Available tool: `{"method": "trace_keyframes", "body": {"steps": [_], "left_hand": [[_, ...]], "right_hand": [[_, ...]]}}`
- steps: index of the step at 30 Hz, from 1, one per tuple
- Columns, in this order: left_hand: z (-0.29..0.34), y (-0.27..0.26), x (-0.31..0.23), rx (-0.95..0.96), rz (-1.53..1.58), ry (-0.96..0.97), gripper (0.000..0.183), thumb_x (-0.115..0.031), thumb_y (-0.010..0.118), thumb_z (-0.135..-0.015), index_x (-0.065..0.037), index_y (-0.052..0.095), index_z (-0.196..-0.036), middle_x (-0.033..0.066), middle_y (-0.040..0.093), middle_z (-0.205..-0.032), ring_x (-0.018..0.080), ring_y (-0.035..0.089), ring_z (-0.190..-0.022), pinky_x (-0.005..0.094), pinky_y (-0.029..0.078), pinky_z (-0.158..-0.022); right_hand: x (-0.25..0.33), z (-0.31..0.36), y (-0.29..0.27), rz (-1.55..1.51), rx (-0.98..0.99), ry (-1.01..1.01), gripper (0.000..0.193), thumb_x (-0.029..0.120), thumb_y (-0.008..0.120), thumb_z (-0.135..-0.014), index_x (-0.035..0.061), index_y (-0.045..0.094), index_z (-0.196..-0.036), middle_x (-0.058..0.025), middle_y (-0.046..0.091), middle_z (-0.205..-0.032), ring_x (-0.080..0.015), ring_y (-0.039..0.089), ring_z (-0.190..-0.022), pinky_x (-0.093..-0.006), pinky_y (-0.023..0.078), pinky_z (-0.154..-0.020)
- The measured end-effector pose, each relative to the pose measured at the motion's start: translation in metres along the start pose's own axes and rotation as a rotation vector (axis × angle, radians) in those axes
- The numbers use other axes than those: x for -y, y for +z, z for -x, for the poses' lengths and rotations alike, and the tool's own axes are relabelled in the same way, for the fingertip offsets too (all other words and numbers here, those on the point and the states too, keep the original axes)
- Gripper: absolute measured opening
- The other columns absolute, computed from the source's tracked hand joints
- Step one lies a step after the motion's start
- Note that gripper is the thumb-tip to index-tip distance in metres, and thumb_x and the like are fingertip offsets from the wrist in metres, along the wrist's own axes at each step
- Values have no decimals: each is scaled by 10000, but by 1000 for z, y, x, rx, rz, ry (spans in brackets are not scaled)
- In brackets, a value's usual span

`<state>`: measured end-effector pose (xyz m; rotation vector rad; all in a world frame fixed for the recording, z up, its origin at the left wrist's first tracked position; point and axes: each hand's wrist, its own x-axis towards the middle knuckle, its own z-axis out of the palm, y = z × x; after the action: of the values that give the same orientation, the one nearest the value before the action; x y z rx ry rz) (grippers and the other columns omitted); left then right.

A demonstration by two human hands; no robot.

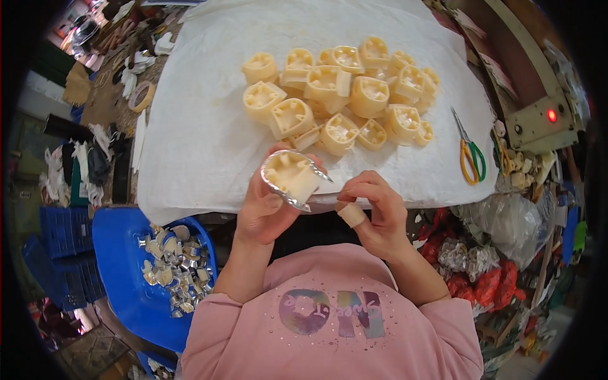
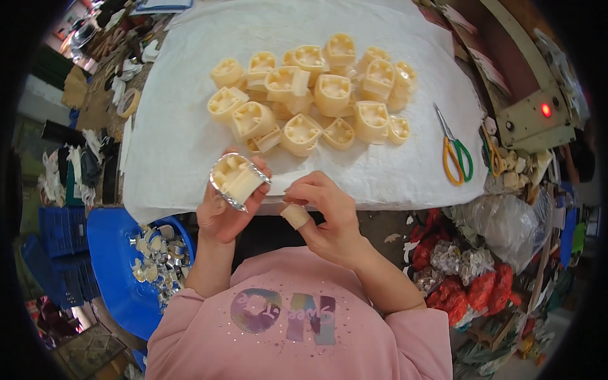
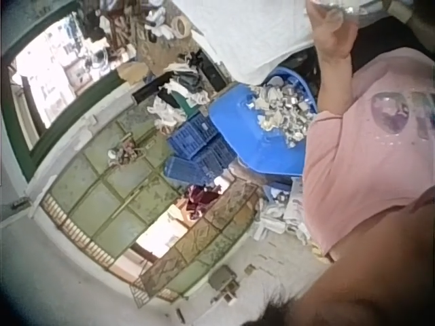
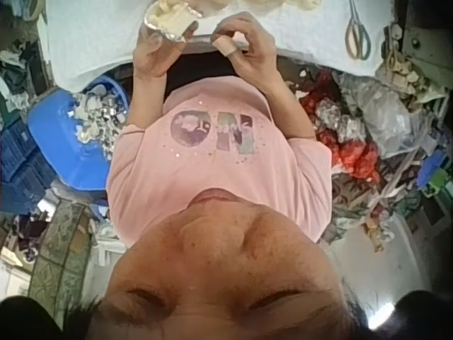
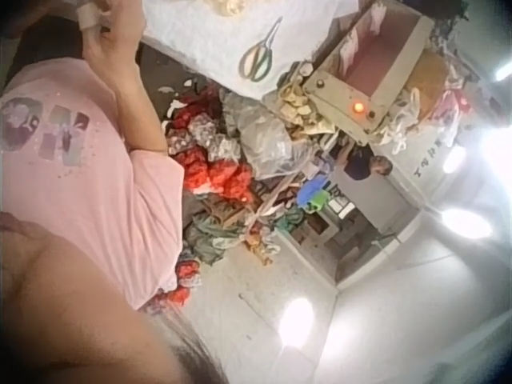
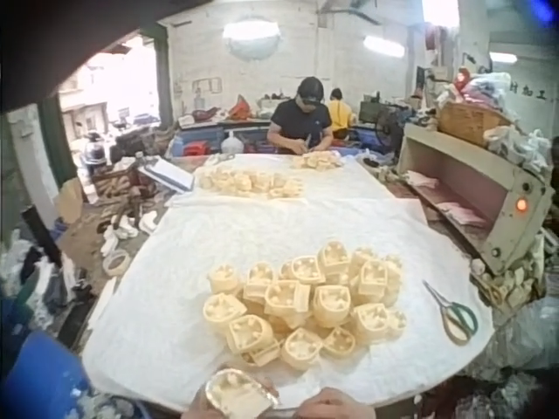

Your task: Trim and assemble shoe components using scissors and adhesive strips.

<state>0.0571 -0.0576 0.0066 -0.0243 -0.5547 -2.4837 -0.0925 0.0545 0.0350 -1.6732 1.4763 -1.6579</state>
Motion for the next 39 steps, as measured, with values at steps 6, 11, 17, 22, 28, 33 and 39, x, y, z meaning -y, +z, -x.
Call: {"method": "trace_keyframes", "body": {"steps": [6, 11, 17, 22, 28, 33, 39], "left_hand": [[-4, 2, 2, -69, -64, 44, 739, -110, 783, -673, -92, 358, -1277, 213, 473, -1184, 336, 456, -1144, 392, 411, -965], [-5, 2, 4, -75, -24, 32, 731, -86, 778, -671, -53, 361, -1270, 246, 486, -1208, 298, 531, -1115, 376, 466, -936], [-6, 8, 14, -115, -58, -15, 721, -124, 778, -685, -79, 361, -1272, 223, 482, -1202, 298, 515, -1112, 380, 449, -933], [-14, 21, 28, -120, -141, -86, 707, -161, 793, -676, -88, 377, -1244, 199, 486, -1196, 283, 522, -1102, 371, 440, -931], [-28, 26, 42, -33, -1064, -80, 630, 28, 750, -642, -37, 431, -1182, 93, 557, -1128, 179, 550, -1067, 312, 443, -933], [-36, 29, 52, 0, -1037, -83, 608, -16, 770, -660, -28, 463, -1185, 65, 534, -1135, 162, 521, -1075, 299, 401, -966], [-36, 28, 59, -73, -828, -153, 662, -137, 822, -680, 4, 449, -1208, 77, 499, -1151, 165, 499, -1084, 307, 392, -972]], "right_hand": [[-7, 3, 1, -50, -41, 21, 239, -34, 655, -775, 46, 554, -976, -96, 594, -852, -185, 586, -715, -284, 477, -617], [-8, 1, 0, -62, -46, 23, 243, -45, 645, -778, 43, 543, -979, -95, 599, -853, -190, 584, -729, -285, 478, -628], [-6, 5, -6, -56, -64, 60, 249, -53, 635, -780, 43, 540, -989, -94, 603, -854, -198, 587, -742, -289, 481, -652], [-10, 12, -17, -35, -117, 101, 225, -64, 616, -789, 37, 554, -981, -98, 605, -852, -210, 593, -764, -298, 485, -662], [-16, 27, -44, -89, -248, 233, 220, -61, 603, -786, 30, 571, -984, -112, 611, -851, -233, 609, -789, -311, 491, -692], [-24, 36, -116, 527, -301, 190, 206, -55, 597, -769, 36, 577, -953, -95, 616, -867, -213, 610, -834, -318, 484, -727], [-98, 84, -256, 1215, -546, 390, 324, -13, 541, -778, 43, 588, -1093, -148, 605, -1000, -310, 550, -964, -391, 434, -871]]}}
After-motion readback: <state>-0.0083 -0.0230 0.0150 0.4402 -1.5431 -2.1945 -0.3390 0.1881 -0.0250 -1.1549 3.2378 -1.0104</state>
